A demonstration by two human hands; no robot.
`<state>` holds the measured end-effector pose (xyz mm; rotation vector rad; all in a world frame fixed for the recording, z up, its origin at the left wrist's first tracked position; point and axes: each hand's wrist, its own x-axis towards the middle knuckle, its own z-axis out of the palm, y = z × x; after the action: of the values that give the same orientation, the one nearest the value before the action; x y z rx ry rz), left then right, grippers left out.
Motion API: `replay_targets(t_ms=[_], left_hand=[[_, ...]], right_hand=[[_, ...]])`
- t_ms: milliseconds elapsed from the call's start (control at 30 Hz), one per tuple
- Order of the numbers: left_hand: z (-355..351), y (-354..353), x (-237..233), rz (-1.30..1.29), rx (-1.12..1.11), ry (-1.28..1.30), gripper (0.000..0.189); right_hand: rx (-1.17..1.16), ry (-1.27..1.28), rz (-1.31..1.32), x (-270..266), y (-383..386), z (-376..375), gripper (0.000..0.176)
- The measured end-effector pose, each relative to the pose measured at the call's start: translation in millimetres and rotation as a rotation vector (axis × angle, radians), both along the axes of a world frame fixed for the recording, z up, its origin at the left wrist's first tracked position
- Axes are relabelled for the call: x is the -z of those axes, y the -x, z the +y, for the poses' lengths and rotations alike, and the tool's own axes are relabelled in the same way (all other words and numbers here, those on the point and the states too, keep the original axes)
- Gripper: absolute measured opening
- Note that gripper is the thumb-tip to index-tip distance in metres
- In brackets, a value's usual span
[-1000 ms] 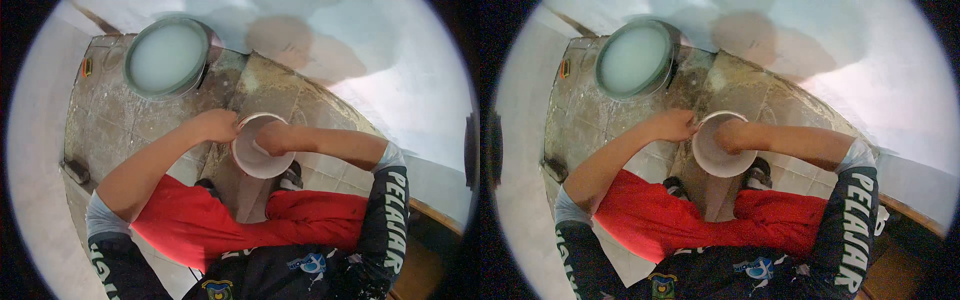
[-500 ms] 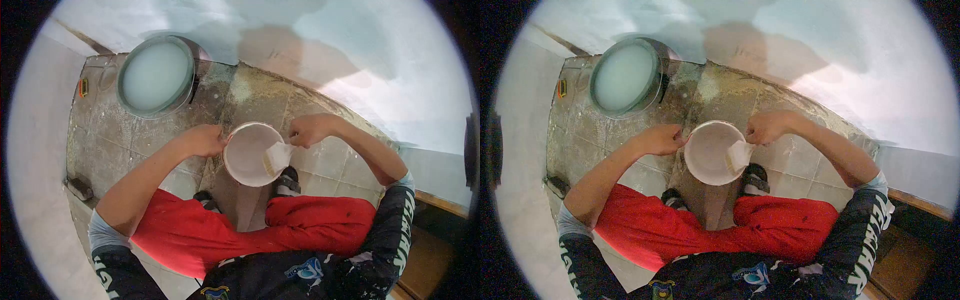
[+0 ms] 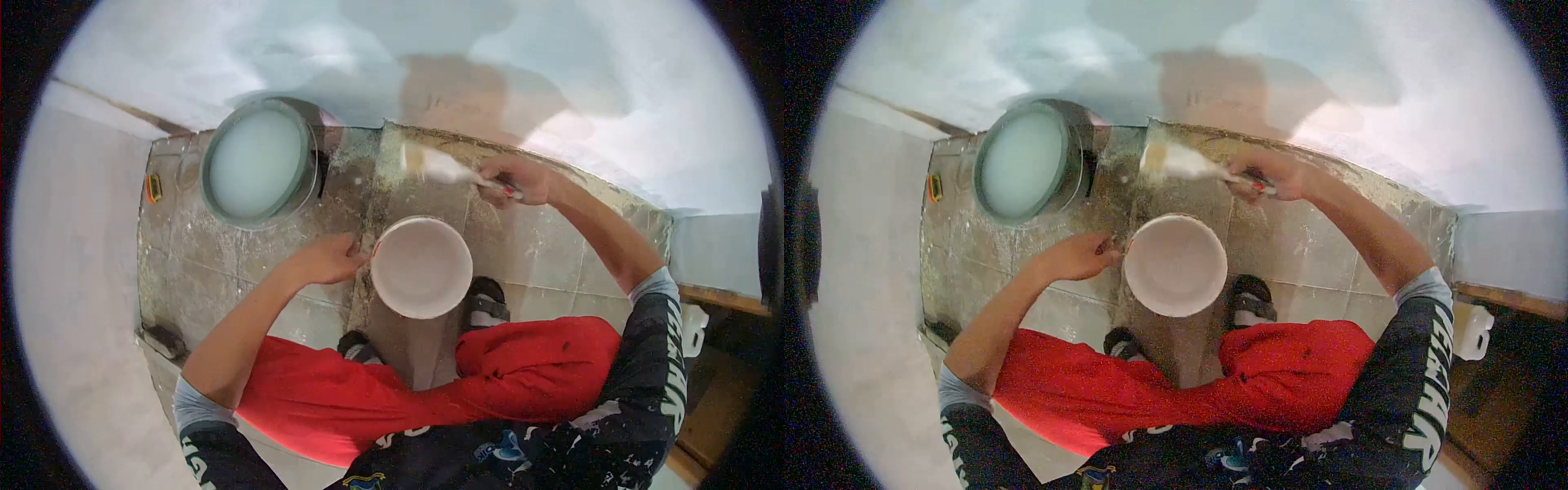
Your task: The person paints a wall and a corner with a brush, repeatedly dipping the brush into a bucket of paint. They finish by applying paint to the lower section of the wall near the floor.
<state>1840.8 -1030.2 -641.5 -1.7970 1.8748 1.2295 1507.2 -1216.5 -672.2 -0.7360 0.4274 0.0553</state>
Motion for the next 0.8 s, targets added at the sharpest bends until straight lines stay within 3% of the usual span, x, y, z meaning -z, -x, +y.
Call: replay_targets(t_ms=[33,100,200,500,600,800], left_hand=[[-1,0,-4,-0.013,0.016,0.003,0.045],[-3,3,-10,0.031,-0.006,-0.031,0.046],[-6,8,-13,-0.001,-0.038,-0.062,0.046],[-7,9,-13,-0.021,-0.024,-0.077,0.047],[-6,5,-12,-0.016,0.014,-0.067,0.048],[-4,0,-7,0.018,0.013,-0.015,0.051]], right_hand=[[0.016,0.003,-0.013,5,-2,1,0.019],[0.28,0.07,0.027,17,-10,5,0.018],[0.337,0.295,0.147,30,-28,10,0.021],[0.519,0.19,0.286,107,-93,-11,0.022],[0.545,0.274,0.33,130,-103,-27,0.019],[0.642,0.316,0.17,82,-102,-5,0.019]])
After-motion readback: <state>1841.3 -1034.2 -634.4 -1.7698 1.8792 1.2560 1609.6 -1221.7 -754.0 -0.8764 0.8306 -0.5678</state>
